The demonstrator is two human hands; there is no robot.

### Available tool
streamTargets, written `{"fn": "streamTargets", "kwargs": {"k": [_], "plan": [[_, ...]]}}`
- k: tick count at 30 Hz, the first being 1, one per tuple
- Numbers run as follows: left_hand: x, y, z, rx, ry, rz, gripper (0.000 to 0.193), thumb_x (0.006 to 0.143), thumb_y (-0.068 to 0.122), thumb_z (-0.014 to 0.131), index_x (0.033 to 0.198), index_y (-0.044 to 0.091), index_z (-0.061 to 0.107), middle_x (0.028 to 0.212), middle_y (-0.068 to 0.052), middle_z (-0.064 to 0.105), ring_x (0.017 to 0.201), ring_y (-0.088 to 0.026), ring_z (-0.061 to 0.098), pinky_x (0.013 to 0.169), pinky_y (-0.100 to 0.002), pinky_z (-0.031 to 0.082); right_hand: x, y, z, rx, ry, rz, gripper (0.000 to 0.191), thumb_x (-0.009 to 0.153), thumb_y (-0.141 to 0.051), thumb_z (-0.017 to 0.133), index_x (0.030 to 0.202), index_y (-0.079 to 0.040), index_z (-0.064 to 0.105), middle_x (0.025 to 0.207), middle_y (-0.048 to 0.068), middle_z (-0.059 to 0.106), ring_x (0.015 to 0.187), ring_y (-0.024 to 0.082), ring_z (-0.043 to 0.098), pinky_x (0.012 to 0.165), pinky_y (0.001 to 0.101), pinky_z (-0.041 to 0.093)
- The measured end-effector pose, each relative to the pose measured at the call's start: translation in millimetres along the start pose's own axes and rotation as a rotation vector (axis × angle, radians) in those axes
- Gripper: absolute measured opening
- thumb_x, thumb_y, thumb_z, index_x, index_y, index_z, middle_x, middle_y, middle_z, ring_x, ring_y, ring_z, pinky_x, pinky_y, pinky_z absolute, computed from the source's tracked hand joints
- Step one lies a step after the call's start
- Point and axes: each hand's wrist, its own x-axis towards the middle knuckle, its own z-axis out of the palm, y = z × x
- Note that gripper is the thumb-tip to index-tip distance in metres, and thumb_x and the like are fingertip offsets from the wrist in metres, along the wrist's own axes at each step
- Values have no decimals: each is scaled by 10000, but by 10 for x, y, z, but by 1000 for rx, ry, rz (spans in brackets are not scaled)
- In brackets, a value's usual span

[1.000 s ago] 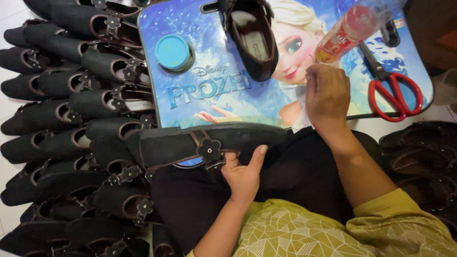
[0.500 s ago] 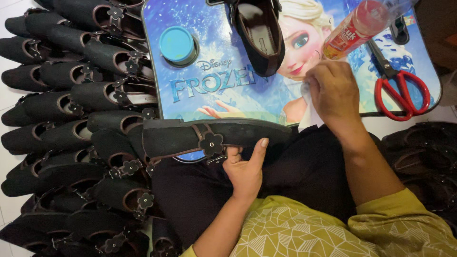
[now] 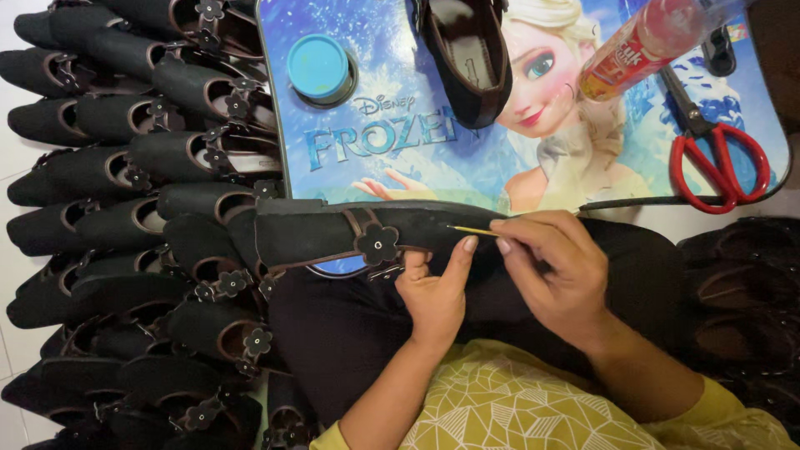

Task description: The person sits on the floor surrounded by stacks of black shoes and applies glue along the edge of a shoe upper using a small stick dipped from a glue bottle. They hold the shoe steady with one hand, run the stick along the sole edge, then set the shoe back on the pile and pick up the next one.

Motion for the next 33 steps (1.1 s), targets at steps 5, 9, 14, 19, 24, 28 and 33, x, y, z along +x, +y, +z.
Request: {"fn": "streamTargets", "kwargs": {"k": [5,9,14,19,24,28,33], "plan": [[38,65,-2,125,-9,6,751,888,-81,760,1555,-50,418,1784,-69,-46,1520,-146,284,1205,-345,387,-9,1,128,-29,45,-20,219,914,61,764,1097,-57,737,997,63,666,729,102,599,623,239,473],[41,13,-15,52,-12,-19,699,898,-96,752,1531,-56,458,1787,-87,30,1486,-147,354,1194,-353,409,-2,1,171,-49,52,-48,216,917,54,774,1100,-56,740,991,61,658,749,111,608,632,247,473],[-14,-138,-22,-91,38,-97,663,903,-74,750,1507,-30,479,1616,-86,367,1341,-111,486,1122,-317,455,12,-17,170,-65,20,-61,218,926,61,748,1117,-43,734,983,82,655,780,157,639,666,272,502],[-54,-184,-43,72,69,-147,391,918,-51,782,1291,-36,663,1202,-57,709,1096,-111,631,1010,-296,512,31,-53,142,-85,-52,-71,238,932,65,713,1151,-27,713,959,109,666,775,198,660,665,296,518],[-12,-153,-10,-25,70,-185,430,908,-29,764,1317,-32,629,1245,-52,686,1126,-116,625,1008,-305,516,52,-68,101,-122,-116,-100,310,916,73,695,1207,-33,687,884,109,655,734,219,647,650,323,507],[8,-128,12,20,64,-115,445,925,-49,759,1350,-55,627,1299,-74,677,1190,-137,605,1076,-325,485,55,-59,95,-113,-132,-96,325,911,80,685,1215,-38,675,838,107,640,702,225,635,637,333,500],[-2,-131,-6,-16,72,-144,479,893,-18,758,1348,-20,609,1293,-40,652,1144,-105,613,1028,-305,506,37,-67,105,-95,-165,-48,326,903,77,682,1213,-25,688,809,109,645,651,213,638,609,333,502]]}}
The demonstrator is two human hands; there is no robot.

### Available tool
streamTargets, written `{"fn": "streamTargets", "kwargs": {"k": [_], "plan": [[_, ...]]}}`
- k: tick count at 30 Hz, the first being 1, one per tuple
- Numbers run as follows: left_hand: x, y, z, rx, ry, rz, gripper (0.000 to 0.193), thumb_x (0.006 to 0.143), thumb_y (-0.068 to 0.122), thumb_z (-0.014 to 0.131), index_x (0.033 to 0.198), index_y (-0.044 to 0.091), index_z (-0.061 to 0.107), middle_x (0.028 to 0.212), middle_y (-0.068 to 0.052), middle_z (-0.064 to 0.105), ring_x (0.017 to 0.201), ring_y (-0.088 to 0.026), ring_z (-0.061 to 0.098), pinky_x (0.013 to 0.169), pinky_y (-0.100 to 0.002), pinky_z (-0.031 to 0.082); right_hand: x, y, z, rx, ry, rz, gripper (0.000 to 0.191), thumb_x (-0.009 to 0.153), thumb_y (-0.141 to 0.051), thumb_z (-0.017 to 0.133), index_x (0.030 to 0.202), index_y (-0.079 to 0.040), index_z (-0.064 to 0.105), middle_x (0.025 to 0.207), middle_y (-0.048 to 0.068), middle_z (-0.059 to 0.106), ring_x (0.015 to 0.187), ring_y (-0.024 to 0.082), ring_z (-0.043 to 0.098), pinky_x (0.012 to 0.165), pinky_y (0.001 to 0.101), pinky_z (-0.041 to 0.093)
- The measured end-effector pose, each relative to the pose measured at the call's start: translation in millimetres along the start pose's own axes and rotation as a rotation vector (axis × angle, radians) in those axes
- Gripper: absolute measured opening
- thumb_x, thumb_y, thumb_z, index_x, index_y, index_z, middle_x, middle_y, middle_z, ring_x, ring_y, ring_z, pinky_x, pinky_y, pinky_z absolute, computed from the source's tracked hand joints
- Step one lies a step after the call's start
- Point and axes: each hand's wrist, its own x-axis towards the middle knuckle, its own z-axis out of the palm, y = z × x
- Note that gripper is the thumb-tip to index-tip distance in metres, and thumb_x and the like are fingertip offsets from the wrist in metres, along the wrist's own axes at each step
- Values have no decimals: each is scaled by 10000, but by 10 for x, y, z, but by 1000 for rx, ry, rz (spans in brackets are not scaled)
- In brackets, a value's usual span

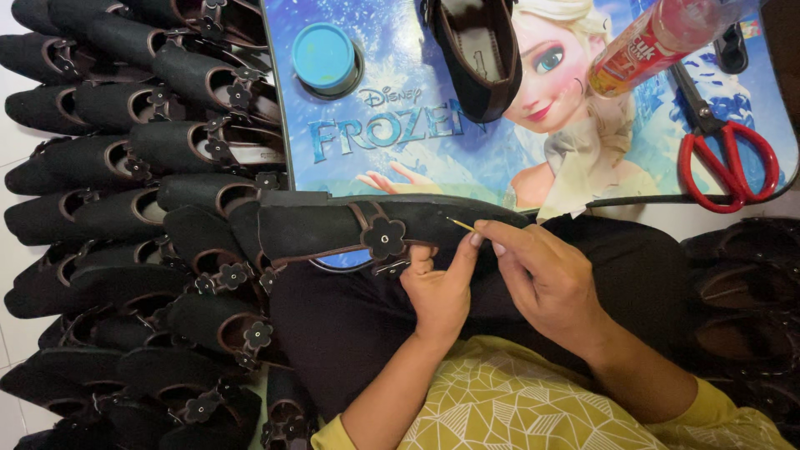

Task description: The person sits on the floor surrounded by stacks of black shoes and applies glue along the edge of a shoe upper using a small stick dipped from a glue bottle. They hold the shoe steady with one hand, run the stick along the sole edge, then set the shoe back on the pile and pick up the next one.

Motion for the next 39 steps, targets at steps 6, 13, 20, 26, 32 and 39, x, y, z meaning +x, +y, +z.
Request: {"fn": "streamTargets", "kwargs": {"k": [6,13,20,26,32,39], "plan": [[-56,-70,-52,38,29,-54,226,922,-28,790,1135,-18,713,1072,-44,730,957,-95,633,878,-272,522,11,-20,24,66,-16,-23,229,967,66,627,1183,-7,653,1026,136,722,812,241,715,701,319,543],[-41,-20,-58,-6,18,-58,254,924,-32,775,1167,-17,701,1107,-38,721,993,-95,633,910,-268,516,5,-53,48,110,-20,38,230,972,69,617,1187,-2,653,1044,151,725,840,235,737,712,309,557],[26,95,-12,-13,16,-10,442,865,13,744,1286,40,610,1215,27,656,1078,-53,606,972,-242,510,30,-61,17,-88,43,-46,280,882,61,712,1143,-37,710,715,102,578,617,251,550,588,378,426],[-29,0,-54,102,44,-84,178,912,18,792,1077,-6,728,1026,-24,737,911,-79,637,829,-260,532,30,-70,32,-17,11,-37,248,908,44,697,1136,-53,703,767,82,619,640,232,571,604,358,442],[-32,-73,-47,48,55,-45,221,903,1,793,1108,-6,712,1067,-22,720,952,-82,626,874,-257,516,14,-42,30,101,-16,59,202,981,21,626,1171,-16,684,973,128,721,798,217,708,695,311,535],[-34,-22,-49,31,33,-79,221,913,10,781,1121,1,705,1081,-29,731,958,-82,638,878,-254,526,-14,-5,40,266,-37,133,188,1041,-2,567,1196,-8,674,1046,110,752,900,188,751,785,281,565]]}}
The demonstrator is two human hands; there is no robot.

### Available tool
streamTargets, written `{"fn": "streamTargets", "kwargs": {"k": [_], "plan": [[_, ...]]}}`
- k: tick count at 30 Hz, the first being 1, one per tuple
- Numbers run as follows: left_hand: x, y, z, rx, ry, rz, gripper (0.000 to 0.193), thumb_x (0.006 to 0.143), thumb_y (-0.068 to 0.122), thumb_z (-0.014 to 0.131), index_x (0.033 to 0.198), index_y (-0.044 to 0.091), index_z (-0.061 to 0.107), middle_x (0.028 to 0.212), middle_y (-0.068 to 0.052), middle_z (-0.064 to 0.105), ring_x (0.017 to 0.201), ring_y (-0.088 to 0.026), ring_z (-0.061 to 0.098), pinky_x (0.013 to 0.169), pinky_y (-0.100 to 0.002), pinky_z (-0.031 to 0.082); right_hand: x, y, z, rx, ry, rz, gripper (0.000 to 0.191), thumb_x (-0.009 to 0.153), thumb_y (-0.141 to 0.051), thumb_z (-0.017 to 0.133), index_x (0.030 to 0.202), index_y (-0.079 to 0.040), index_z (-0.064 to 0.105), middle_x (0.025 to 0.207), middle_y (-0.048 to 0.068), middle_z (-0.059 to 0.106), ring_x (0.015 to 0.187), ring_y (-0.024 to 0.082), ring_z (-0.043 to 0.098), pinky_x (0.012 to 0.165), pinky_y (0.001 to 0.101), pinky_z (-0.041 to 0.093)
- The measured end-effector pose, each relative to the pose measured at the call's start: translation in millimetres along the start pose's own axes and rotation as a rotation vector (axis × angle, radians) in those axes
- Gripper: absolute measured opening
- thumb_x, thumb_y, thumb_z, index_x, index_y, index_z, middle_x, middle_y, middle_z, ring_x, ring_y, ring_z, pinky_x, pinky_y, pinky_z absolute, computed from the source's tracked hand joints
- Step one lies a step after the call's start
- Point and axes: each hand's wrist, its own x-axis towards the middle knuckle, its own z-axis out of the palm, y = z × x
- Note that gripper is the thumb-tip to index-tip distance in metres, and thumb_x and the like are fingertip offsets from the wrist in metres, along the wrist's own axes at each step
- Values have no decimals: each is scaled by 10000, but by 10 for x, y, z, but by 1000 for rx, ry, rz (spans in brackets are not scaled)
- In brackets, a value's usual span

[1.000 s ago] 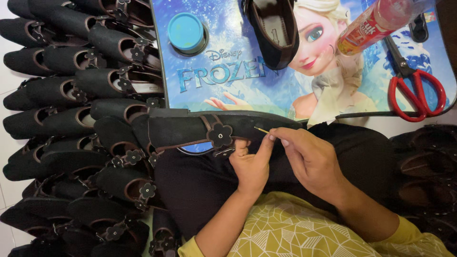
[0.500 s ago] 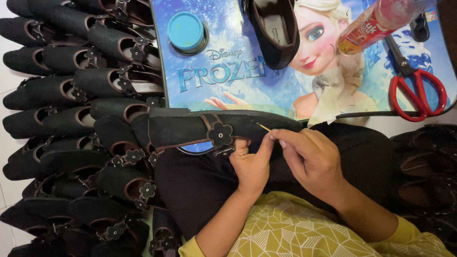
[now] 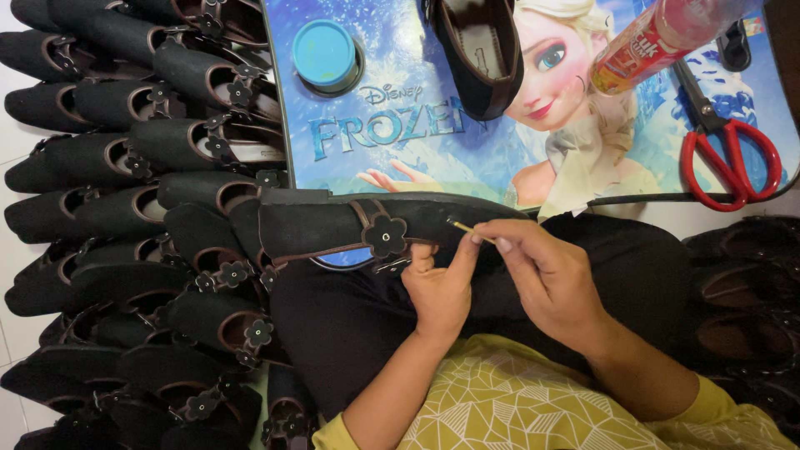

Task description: The person sits on the floor surrounded by stacks of black shoes and applies glue along the edge of a shoe upper using a small stick dipped from a glue bottle. They hold the shoe steady with one hand, run the stick along the sole edge, then set the shoe back on the pile and pick up the next one.

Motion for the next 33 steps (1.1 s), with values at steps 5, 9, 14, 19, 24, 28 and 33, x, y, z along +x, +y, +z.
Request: {"fn": "streamTargets", "kwargs": {"k": [5,9,14,19,24,28,33], "plan": [[-1,45,28,23,18,-14,216,910,9,791,1111,-3,714,1065,-48,749,933,-87,651,866,-260,539,-9,-7,30,-186,90,42,209,951,-15,695,1159,-26,722,837,99,664,664,160,615,615,282,485],[8,58,24,-2,-4,9,212,927,11,766,1127,1,699,1071,-39,745,946,-82,656,871,-258,541,0,-4,29,-163,55,-75,217,933,6,711,1146,-38,714,822,67,659,627,139,559,592,281,456],[13,40,26,-46,-16,6,178,941,-11,767,1108,-18,708,1076,-52,749,947,-90,655,877,-265,539,6,47,68,-143,111,-126,207,971,19,678,1170,-36,684,916,82,687,711,145,617,649,278,491],[27,12,22,-24,-13,31,172,937,-10,749,1103,-7,703,1065,-43,742,944,-84,660,871,-259,545,-5,108,108,-178,107,-147,214,945,25,702,1150,-36,700,843,74,670,658,168,585,609,298,460],[6,-4,30,-45,-5,28,173,930,-10,756,1094,-5,702,1060,-36,737,933,-78,649,858,-253,536,-10,131,105,-208,104,-205,213,922,29,716,1124,-39,711,772,51,645,608,181,539,577,319,412],[5,-1,32,-18,2,19,169,925,-5,766,1084,-9,710,1056,-36,744,928,-77,654,855,-252,541,-6,134,98,-207,160,-177,210,928,29,718,1126,-41,709,765,58,604,622,185,533,587,319,414],[9,16,39,-12,3,-2,180,921,0,768,1091,-4,711,1045,-31,746,916,-74,651,841,-250,540,24,158,90,-217,176,-226,216,949,35,710,1144,-56,695,813,56,629,655,184,537,615,315,421]]}}
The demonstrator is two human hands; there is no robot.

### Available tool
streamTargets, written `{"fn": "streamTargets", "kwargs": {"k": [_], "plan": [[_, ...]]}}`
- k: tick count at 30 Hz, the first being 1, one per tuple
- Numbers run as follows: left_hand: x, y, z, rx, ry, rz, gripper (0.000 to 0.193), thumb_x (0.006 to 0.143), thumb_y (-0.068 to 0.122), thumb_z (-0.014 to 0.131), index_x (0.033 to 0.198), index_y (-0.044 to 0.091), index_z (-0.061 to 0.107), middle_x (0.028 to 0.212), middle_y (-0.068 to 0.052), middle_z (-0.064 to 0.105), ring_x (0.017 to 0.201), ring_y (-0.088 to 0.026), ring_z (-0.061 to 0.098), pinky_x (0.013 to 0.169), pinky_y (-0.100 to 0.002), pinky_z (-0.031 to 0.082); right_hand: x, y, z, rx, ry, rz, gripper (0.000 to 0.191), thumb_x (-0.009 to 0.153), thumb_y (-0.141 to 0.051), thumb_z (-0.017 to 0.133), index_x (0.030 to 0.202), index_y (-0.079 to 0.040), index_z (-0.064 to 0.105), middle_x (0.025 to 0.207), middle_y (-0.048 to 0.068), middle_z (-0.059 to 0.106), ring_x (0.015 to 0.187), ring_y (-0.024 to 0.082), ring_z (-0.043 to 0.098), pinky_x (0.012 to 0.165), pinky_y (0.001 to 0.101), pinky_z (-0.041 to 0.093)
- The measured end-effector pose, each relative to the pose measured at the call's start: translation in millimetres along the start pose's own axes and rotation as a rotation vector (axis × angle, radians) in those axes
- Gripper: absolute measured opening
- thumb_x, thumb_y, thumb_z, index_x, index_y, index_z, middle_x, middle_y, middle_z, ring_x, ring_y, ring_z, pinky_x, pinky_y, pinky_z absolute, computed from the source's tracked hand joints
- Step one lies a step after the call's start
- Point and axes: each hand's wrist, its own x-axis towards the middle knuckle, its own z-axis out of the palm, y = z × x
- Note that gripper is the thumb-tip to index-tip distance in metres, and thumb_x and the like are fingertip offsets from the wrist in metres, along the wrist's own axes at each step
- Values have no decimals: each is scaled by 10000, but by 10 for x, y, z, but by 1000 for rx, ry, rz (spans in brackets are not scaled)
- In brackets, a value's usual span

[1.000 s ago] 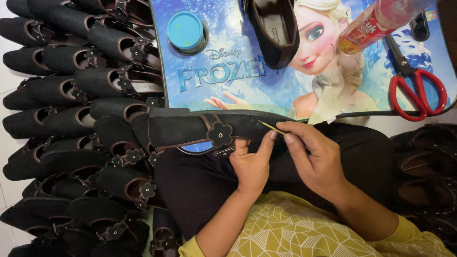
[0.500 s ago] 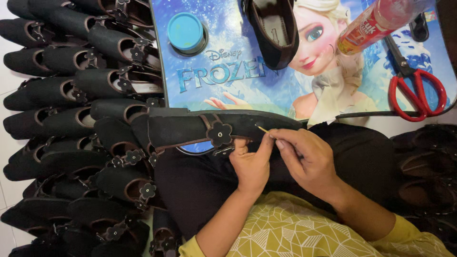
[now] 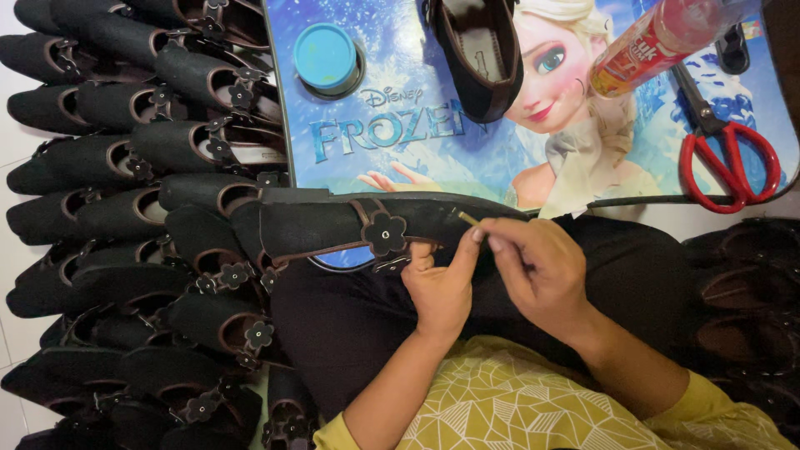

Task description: The person sits on the floor surrounded by stacks of black shoes and applies glue along the edge of a shoe upper using a small stick dipped from a glue bottle. They hold the shoe steady with one hand, run the stick along the sole edge, then set the shoe back on the pile and pick up the next one.

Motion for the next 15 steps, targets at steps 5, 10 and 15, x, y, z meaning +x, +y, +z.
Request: {"fn": "streamTargets", "kwargs": {"k": [5,10,15], "plan": [[27,6,-5,66,2,72,183,923,-3,763,1096,-3,704,1052,-23,734,945,-79,647,867,-248,534,5,17,17,20,-13,-49,231,919,41,739,1120,-70,707,817,42,654,636,176,524,594,319,410],[21,20,-6,-22,-25,24,165,925,-9,760,1085,-7,719,1048,-30,742,943,-80,653,863,-253,534,-5,4,26,-30,-1,-63,236,889,52,757,1091,-65,723,766,40,629,610,188,502,575,338,392],[26,48,2,7,-9,35,178,906,-21,779,1075,-12,722,1037,-31,736,934,-74,646,850,-254,531,11,-1,9,-17,16,-53,237,900,54,757,1103,-61,714,778,38,621,628,189,522,588,330,408]]}}
